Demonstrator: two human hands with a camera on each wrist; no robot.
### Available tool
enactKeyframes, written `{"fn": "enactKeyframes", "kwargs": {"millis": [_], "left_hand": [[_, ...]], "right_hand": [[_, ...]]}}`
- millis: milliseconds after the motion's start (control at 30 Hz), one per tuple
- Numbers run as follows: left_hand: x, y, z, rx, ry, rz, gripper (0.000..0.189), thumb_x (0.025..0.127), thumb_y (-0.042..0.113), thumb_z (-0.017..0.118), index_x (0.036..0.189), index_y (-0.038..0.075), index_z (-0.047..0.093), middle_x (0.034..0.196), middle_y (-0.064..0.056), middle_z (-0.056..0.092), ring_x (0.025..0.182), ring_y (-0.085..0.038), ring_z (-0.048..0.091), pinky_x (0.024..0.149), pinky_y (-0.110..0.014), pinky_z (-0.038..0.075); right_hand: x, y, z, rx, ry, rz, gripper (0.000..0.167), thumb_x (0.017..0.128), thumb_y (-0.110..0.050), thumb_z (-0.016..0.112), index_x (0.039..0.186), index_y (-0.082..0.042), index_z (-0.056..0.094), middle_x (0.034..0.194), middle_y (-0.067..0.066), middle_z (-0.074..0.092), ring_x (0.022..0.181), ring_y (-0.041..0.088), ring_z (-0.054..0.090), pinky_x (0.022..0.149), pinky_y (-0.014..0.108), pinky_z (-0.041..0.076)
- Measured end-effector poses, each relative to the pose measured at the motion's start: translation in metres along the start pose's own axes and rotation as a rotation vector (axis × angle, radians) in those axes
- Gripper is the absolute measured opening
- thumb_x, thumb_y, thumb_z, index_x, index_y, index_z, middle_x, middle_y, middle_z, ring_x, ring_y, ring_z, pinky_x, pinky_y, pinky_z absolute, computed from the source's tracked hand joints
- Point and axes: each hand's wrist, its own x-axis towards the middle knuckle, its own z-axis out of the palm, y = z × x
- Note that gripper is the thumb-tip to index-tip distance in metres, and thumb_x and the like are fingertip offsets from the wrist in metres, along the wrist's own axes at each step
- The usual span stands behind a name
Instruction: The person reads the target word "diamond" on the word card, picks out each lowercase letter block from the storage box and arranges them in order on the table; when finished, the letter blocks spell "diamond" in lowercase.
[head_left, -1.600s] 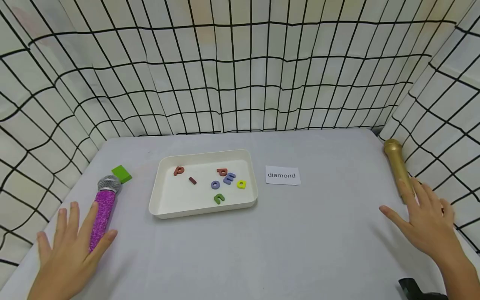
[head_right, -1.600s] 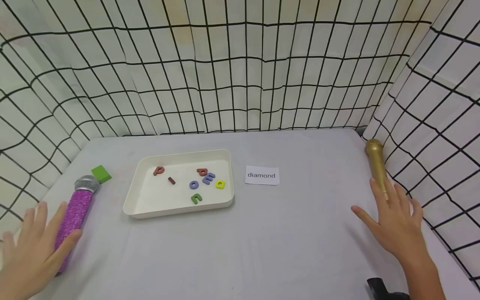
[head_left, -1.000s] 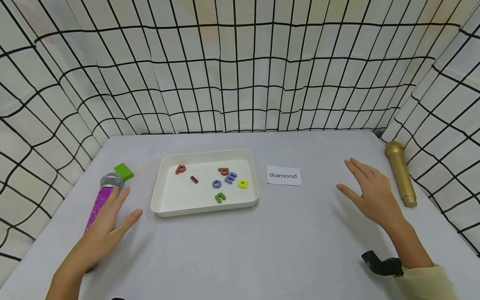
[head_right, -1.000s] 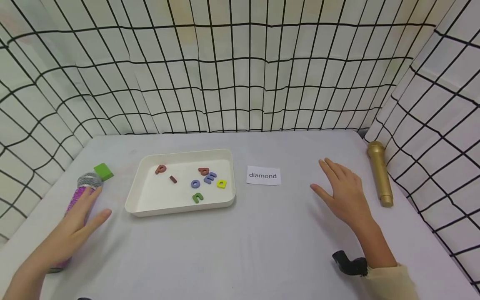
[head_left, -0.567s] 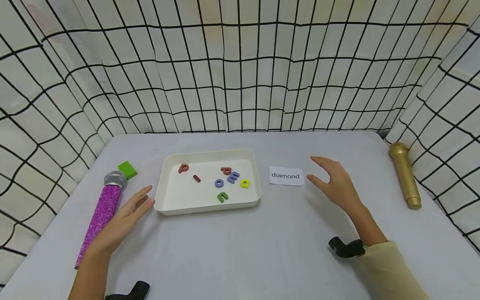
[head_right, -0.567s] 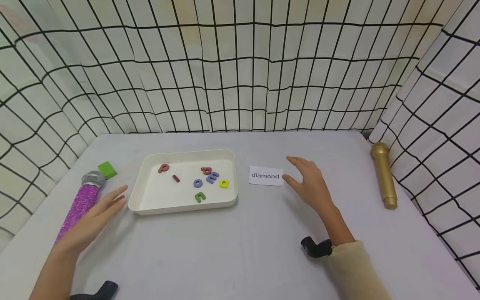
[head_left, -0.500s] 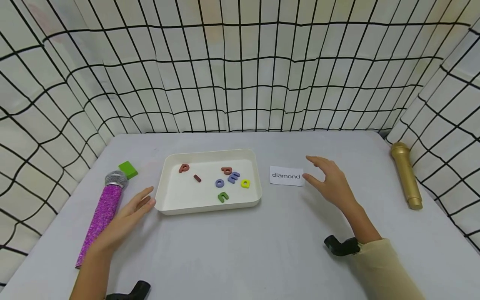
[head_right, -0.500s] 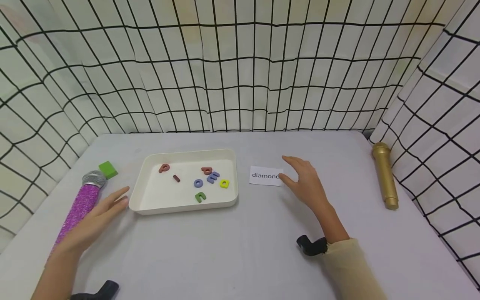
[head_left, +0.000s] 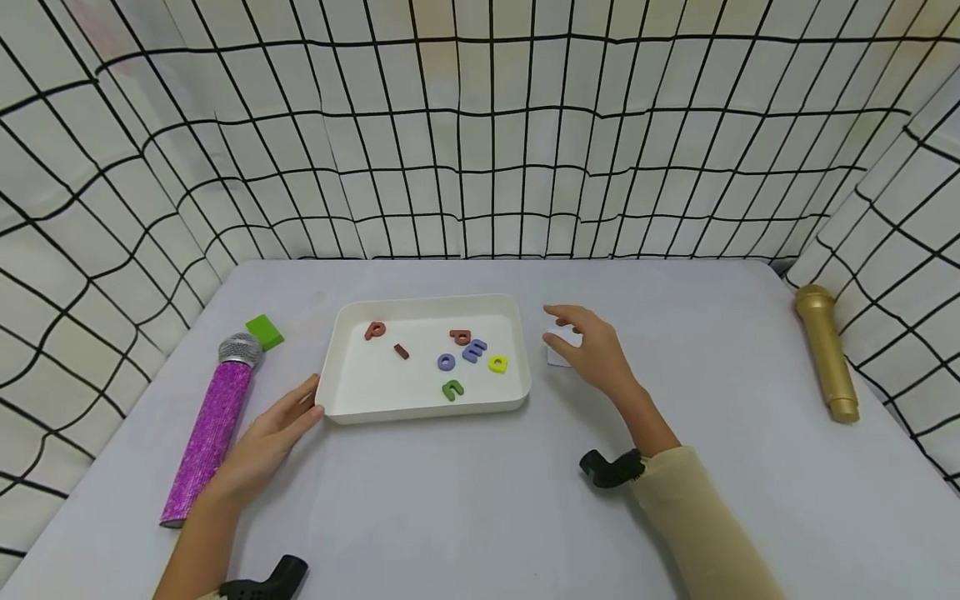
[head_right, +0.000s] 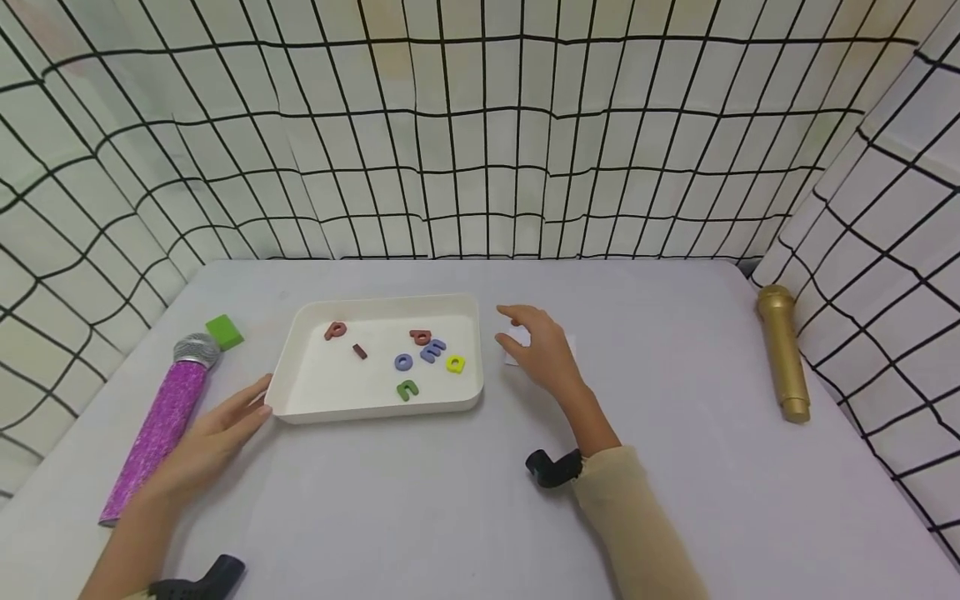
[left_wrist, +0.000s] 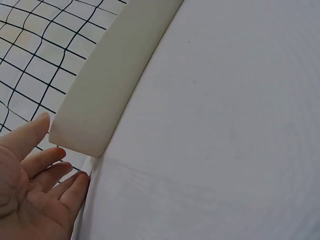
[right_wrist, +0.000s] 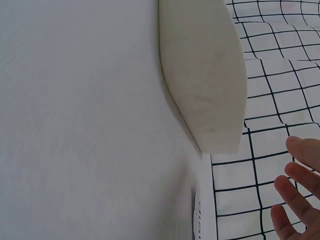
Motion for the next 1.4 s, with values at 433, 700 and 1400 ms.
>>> {"fn": "enactKeyframes", "kwargs": {"millis": [433,700,1400], "left_hand": [[0.004,0.002,0.015,-0.032,0.018,0.088,0.062,0.101,0.025,0.048,0.152,0.007,0.016,0.156,-0.014,0.007,0.14,-0.037,0.008,0.097,-0.007,0.028],[0.008,0.0,0.015,-0.002,0.042,0.105,0.054,0.1,0.024,0.049,0.145,0.001,0.031,0.154,-0.019,0.012,0.139,-0.04,0.011,0.095,-0.004,0.028],[-0.003,-0.003,0.013,0.003,0.062,0.08,0.052,0.1,0.025,0.051,0.142,0.0,0.035,0.153,-0.02,0.017,0.139,-0.039,0.014,0.093,-0.003,0.029]], "right_hand": [[0.024,-0.025,0.043,0.093,-0.044,0.0,0.04,0.087,-0.008,0.069,0.126,-0.003,0.06,0.121,0.012,0.061,0.102,0.023,0.06,0.084,0.035,0.052],[0.042,-0.035,0.061,0.081,-0.145,0.022,0.039,0.089,-0.008,0.068,0.127,-0.004,0.059,0.123,0.011,0.059,0.103,0.023,0.059,0.084,0.033,0.052],[0.059,-0.047,0.092,-0.302,-0.392,0.111,0.036,0.092,-0.025,0.064,0.126,-0.015,0.062,0.13,0.003,0.057,0.121,0.023,0.049,0.093,0.039,0.047]]}}
